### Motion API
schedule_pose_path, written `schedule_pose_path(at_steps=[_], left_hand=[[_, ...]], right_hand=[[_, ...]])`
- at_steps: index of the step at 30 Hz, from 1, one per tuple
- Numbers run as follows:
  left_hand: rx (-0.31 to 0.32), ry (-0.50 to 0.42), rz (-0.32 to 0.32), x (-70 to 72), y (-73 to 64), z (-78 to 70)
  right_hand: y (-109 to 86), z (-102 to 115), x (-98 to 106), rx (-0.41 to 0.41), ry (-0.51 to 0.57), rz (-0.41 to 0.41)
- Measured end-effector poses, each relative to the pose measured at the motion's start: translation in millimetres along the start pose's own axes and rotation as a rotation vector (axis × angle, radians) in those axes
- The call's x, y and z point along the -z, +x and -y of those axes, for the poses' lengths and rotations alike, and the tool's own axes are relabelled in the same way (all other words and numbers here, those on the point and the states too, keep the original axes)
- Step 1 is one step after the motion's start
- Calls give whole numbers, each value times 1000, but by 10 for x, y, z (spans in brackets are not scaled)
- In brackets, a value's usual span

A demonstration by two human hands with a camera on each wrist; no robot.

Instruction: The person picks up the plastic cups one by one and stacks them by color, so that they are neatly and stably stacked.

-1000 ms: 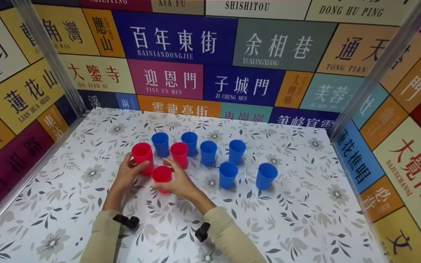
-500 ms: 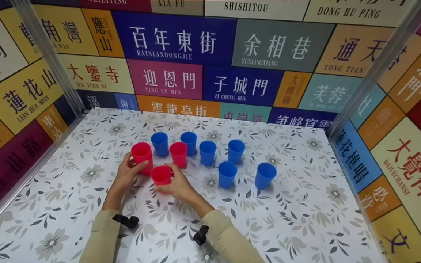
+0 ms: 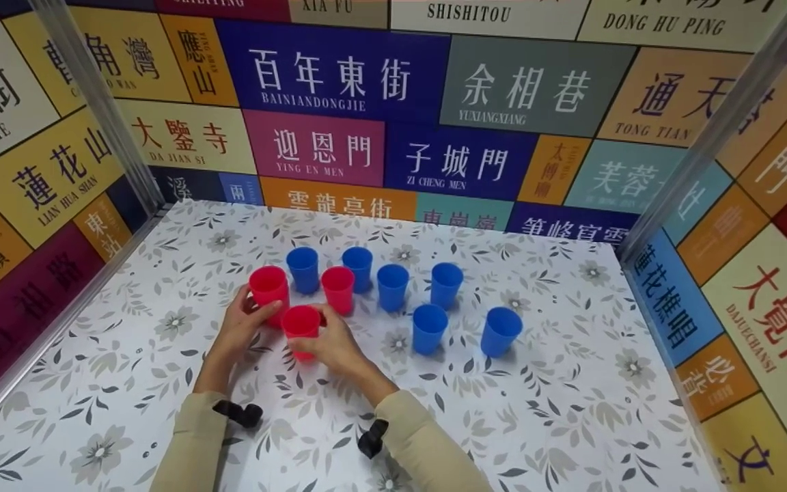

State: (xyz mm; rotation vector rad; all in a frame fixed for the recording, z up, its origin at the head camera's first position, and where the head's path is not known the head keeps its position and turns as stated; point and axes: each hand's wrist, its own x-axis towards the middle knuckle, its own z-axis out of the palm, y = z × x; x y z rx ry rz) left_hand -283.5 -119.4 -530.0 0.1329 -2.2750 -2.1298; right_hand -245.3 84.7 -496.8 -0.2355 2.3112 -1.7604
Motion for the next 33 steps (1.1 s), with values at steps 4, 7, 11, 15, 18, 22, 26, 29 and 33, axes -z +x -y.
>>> schedule_pose_path(at_steps=[4,7,11,15,18,22,26,29,33], left_hand=[[-7,-1,1,-4,9,-8],[-14,-6,1,-2,4,-5],[-24,-11,-1,1,2,-1],[-18,-11,-1,5,13,4],[6,5,3,12,15,-1],[16,17,6,18,8,-10],[5,19,1,16,7,-12],[0,38,1,9,11,-15],[-3,47,-1,-4,12,-17]], right_hand=[[26,87,45,38,2,-25],[37,182,88,80,33,-42],[64,309,144,113,78,-52],[101,425,189,125,92,-51],[125,516,208,138,89,-41],[155,645,208,151,100,-31],[193,776,188,149,130,-33],[228,855,165,161,133,-25],[273,926,130,180,107,-2]])
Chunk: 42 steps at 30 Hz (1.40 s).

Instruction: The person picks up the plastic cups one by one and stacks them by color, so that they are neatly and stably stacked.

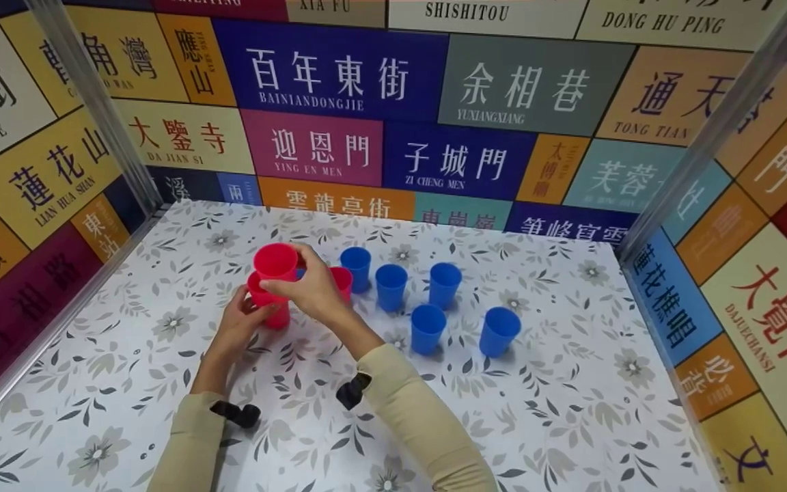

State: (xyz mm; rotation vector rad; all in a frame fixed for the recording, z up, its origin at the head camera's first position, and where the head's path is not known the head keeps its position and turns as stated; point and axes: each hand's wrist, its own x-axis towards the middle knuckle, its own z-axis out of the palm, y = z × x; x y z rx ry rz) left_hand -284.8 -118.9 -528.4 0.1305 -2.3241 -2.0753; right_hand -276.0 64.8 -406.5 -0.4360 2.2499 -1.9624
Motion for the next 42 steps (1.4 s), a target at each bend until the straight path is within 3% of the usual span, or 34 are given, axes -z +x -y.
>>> schedule_pose_path(at_steps=[7,17,30,42], left_hand=[[-45,-27,10,-2,4,20],[-9,6,0,0,3,14],[-76,-26,14,-41,8,14],[-55,-19,2,-25,10,33]], right_hand=[[106,59,-70,10,-22,4],[201,32,-172,53,-18,-33],[336,-101,-245,14,-9,-84],[338,-246,-303,11,-48,-24]])
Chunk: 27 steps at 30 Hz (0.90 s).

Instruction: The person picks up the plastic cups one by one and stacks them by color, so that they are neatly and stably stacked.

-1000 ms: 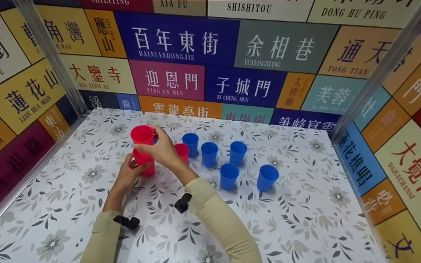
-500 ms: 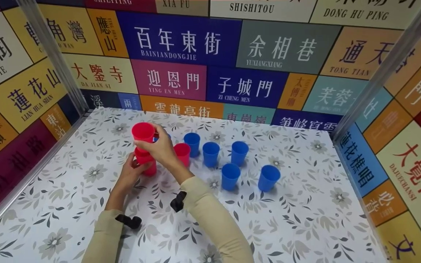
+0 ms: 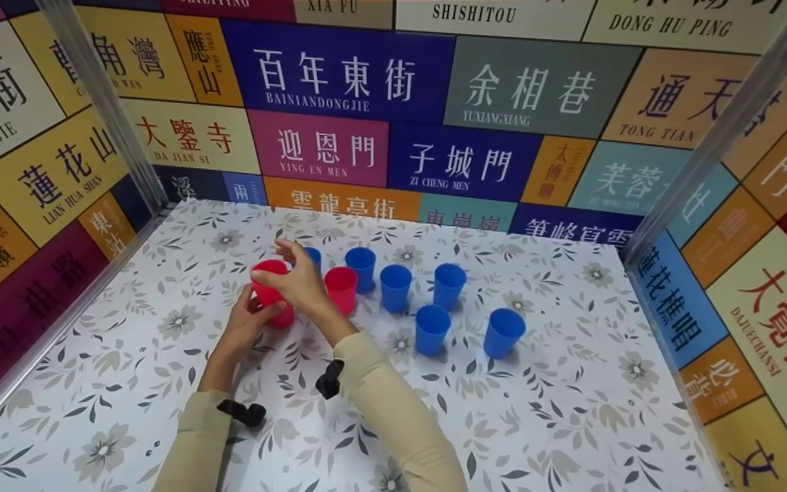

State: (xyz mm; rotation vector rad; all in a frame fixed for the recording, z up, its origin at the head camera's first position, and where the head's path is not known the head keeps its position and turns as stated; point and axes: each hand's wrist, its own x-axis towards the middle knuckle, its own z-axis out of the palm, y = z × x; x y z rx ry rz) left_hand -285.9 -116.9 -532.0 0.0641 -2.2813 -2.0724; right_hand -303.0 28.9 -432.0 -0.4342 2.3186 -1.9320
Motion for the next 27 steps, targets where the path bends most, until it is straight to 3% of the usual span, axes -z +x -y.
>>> schedule_pose_path(at_steps=[12,17,27], left_hand=[[-3,3,-10,-15,10,-32],[0,-9,-3,-21,-13,-17],[13,-24,-11,-1,-11,23]], right_hand=[[-75,-34,158,79,-3,-45],[-138,-84,219,77,-11,-81],[-300,-143,328,157,-114,-152]])
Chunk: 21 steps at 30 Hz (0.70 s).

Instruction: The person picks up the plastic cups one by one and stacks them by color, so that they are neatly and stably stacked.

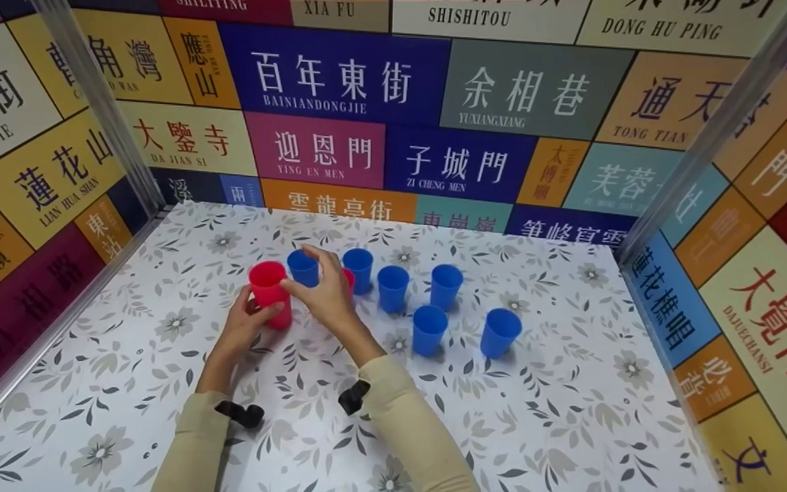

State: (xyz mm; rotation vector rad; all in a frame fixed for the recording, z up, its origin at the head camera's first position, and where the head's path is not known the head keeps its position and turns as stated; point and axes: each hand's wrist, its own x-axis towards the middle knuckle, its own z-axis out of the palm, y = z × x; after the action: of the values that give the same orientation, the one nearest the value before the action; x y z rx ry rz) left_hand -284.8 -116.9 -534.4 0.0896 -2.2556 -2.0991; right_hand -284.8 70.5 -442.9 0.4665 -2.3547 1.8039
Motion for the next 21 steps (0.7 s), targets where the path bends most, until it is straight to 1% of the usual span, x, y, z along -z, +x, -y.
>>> schedule_pose_path(at_steps=[3,6,8,11,15,16,18,19,21], left_hand=[[10,4,-4,3,3,3],[18,13,-6,6,-1,2],[26,14,-12,4,-2,-5],[12,11,-12,0,1,-5],[-12,12,-6,0,2,-5],[-9,7,-3,0,-1,-9],[1,1,4,0,-13,-46],[4,-1,10,1,-40,-99],[12,-1,14,-1,-36,-108]], right_hand=[[-30,-38,30,25,-19,-39],[-50,-89,52,24,-28,-80],[-56,-129,62,6,-20,-104],[-57,-198,76,-28,1,-132],[-60,-285,89,-63,20,-146],[-62,-303,91,-69,18,-149],[-63,-335,95,-78,11,-153],[-63,-350,97,-82,3,-160],[-67,-362,100,-93,-13,-174]])
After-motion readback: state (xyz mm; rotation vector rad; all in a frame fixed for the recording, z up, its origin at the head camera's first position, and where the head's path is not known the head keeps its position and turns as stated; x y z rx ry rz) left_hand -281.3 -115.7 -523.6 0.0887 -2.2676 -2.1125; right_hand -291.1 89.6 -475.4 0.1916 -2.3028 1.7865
